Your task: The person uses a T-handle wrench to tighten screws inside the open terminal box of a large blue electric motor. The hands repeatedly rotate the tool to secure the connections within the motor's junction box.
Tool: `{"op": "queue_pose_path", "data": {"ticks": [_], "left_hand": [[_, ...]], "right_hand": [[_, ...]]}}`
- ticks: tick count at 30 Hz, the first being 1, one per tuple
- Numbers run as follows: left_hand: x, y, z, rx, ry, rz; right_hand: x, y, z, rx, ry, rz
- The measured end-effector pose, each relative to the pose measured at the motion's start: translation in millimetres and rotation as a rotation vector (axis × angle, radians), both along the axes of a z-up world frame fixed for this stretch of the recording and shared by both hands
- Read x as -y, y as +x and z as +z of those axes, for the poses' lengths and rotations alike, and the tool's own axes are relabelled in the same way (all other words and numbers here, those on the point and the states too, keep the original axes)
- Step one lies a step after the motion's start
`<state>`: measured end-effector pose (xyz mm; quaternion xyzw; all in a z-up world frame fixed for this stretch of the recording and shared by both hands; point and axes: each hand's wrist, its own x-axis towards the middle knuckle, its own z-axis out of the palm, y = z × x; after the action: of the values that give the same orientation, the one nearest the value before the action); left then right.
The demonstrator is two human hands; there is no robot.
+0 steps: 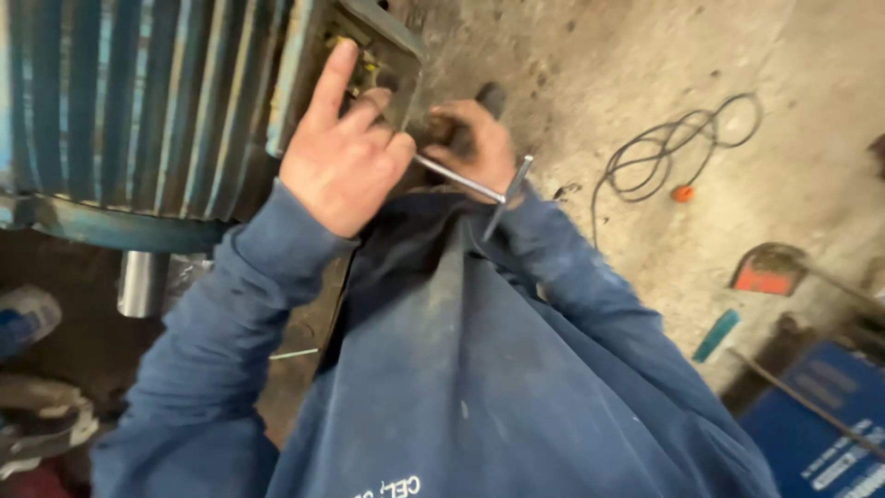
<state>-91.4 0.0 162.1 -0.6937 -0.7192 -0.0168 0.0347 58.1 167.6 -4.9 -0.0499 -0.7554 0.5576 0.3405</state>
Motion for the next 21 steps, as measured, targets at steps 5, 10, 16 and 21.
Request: {"op": "queue_pose_path", "data": {"ticks": [5, 10, 16, 21], "left_hand": [[44.0, 28.6, 9.0, 0.339, 0.43, 0.174], [75.9, 100.5, -110.7, 1.54, 0.496, 0.738], [49.3, 101.0, -138.8, 2.234, 0.844, 0.538], [15.2, 111.9, -140.5, 2.539, 0.912, 0.357]], "right_hand": [[-86.6, 7.1, 124.3, 0.644, 0.24, 0.269], [-11.0, -61.8, 221.2, 0.775, 0.809, 0.582], [12.7, -85.1, 198.4, 1.079, 1.162, 0.721], [-14.7, -94.2, 176.0, 1.175, 0.8, 0.876]]}}
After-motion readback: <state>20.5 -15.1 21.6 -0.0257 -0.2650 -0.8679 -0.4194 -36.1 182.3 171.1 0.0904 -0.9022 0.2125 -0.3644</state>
